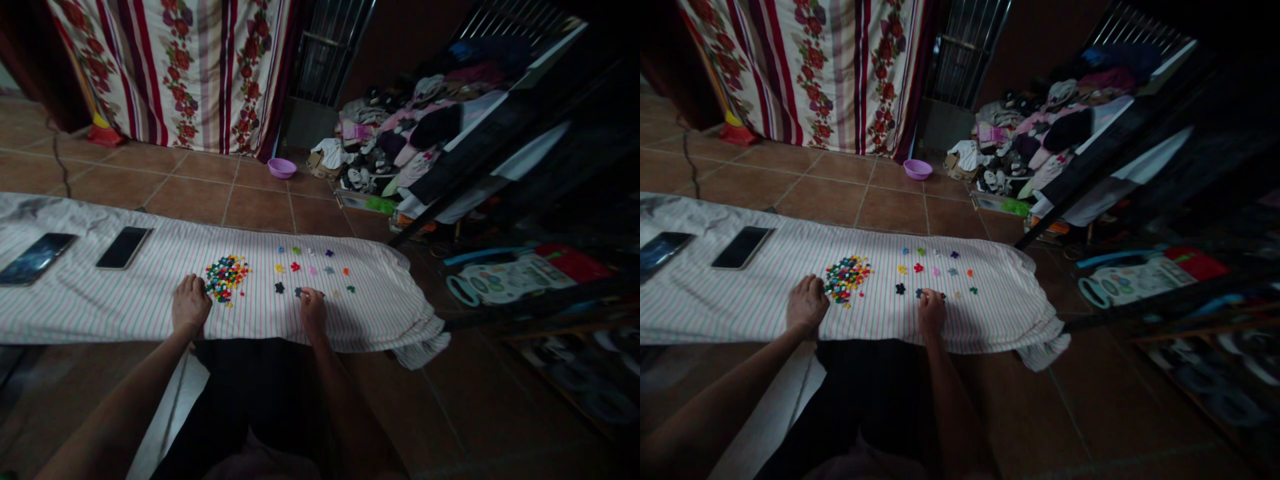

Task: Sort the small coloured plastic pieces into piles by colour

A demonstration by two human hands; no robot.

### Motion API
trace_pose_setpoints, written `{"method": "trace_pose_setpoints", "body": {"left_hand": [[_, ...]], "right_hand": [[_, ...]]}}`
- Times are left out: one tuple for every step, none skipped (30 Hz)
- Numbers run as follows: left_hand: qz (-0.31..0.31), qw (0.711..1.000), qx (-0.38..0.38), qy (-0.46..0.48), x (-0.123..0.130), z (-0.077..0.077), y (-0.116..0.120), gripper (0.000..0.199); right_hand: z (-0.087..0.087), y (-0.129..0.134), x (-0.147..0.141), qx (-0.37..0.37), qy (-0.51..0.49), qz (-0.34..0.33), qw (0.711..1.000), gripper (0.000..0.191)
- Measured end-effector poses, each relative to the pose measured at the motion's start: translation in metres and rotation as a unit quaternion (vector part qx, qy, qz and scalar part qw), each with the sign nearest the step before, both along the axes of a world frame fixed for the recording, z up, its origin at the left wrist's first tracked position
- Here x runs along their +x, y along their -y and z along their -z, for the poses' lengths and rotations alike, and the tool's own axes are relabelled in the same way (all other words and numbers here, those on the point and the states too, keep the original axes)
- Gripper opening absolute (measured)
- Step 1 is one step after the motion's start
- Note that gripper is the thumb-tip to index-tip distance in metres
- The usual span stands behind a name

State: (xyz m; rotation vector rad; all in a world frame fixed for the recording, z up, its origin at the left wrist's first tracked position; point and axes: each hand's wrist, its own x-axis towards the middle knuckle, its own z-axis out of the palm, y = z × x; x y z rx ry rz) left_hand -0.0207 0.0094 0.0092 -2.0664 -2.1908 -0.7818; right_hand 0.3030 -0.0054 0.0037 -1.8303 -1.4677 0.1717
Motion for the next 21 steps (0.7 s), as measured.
{"method": "trace_pose_setpoints", "body": {"left_hand": [[0.001, 1.000, 0.001, 0.001, 0.000, 0.001, 0.000, 0.030], [0.002, 1.000, 0.002, 0.003, -0.001, 0.002, -0.001, 0.030], [0.002, 1.000, 0.004, 0.005, -0.001, 0.004, -0.001, 0.030], [0.002, 1.000, 0.006, 0.008, -0.002, 0.005, -0.001, 0.030], [0.001, 1.000, 0.007, 0.011, -0.002, 0.006, -0.001, 0.030], [0.000, 1.000, 0.008, 0.014, -0.002, 0.006, -0.001, 0.030], [0.000, 1.000, 0.009, 0.016, -0.002, 0.006, -0.001, 0.030], [0.000, 1.000, 0.009, 0.015, -0.002, 0.005, -0.001, 0.029], [0.000, 1.000, 0.007, 0.014, -0.002, 0.005, -0.001, 0.028], [0.000, 1.000, 0.004, 0.012, -0.001, 0.004, -0.001, 0.028], [-0.002, 1.000, 0.001, 0.011, -0.001, 0.003, -0.001, 0.028], [-0.003, 1.000, -0.002, 0.011, 0.000, 0.002, 0.000, 0.028], [-0.004, 1.000, -0.004, 0.013, 0.000, 0.002, 0.000, 0.028], [-0.006, 1.000, -0.005, 0.016, 0.000, 0.001, 0.000, 0.029], [-0.008, 1.000, -0.004, 0.018, 0.000, 0.001, 0.000, 0.030], [-0.009, 1.000, -0.003, 0.019, 0.001, 0.001, 0.000, 0.030], [-0.009, 1.000, -0.001, 0.018, 0.001, 0.001, -0.001, 0.030], [-0.008, 1.000, -0.001, 0.015, 0.001, 0.002, -0.001, 0.030], [-0.008, 1.000, -0.001, 0.012, 0.001, 0.002, -0.001, 0.030], [-0.008, 1.000, -0.002, 0.008, 0.001, 0.002, -0.001, 0.030], [-0.009, 1.000, -0.002, 0.005, 0.000, 0.003, -0.001, 0.031]], "right_hand": [[0.000, 0.000, 0.000, 0.004, -0.001, -0.001, 1.000, 0.027], [0.001, 0.001, 0.000, 0.010, -0.001, -0.004, 1.000, 0.028], [0.002, 0.001, 0.000, 0.017, -0.002, -0.006, 1.000, 0.028], [0.003, 0.002, 0.000, 0.024, -0.004, -0.008, 1.000, 0.029], [0.004, 0.003, 0.001, 0.032, -0.005, -0.008, 0.999, 0.030], [0.006, 0.004, 0.001, 0.038, -0.005, -0.009, 0.999, 0.031], [0.007, 0.004, 0.002, 0.042, -0.004, -0.008, 0.999, 0.032], [0.009, 0.005, 0.002, 0.046, -0.001, -0.007, 0.999, 0.033], [0.011, 0.006, 0.003, 0.047, 0.002, -0.007, 0.999, 0.033], [0.012, 0.006, 0.003, 0.049, 0.005, -0.008, 0.999, 0.034], [0.014, 0.006, 0.003, 0.052, 0.008, -0.009, 0.999, 0.034], [0.015, 0.006, 0.003, 0.057, 0.009, -0.009, 0.998, 0.034], [0.016, 0.006, 0.003, 0.063, 0.011, -0.009, 0.998, 0.034], [0.016, 0.007, 0.002, 0.070, 0.012, -0.009, 0.997, 0.034], [0.017, 0.007, 0.002, 0.078, 0.014, -0.009, 0.997, 0.033], [0.017, 0.007, 0.001, 0.085, 0.015, -0.011, 0.996, 0.033], [0.017, 0.008, 0.001, 0.092, 0.016, -0.015, 0.995, 0.032], [0.017, 0.009, 0.001, 0.099, 0.017, -0.020, 0.995, 0.032], [0.018, 0.010, 0.000, 0.106, 0.016, -0.026, 0.994, 0.031], [0.018, 0.010, 0.000, 0.111, 0.015, -0.031, 0.993, 0.031], [0.018, 0.011, -0.001, 0.113, 0.015, -0.038, 0.993, 0.030]]}}
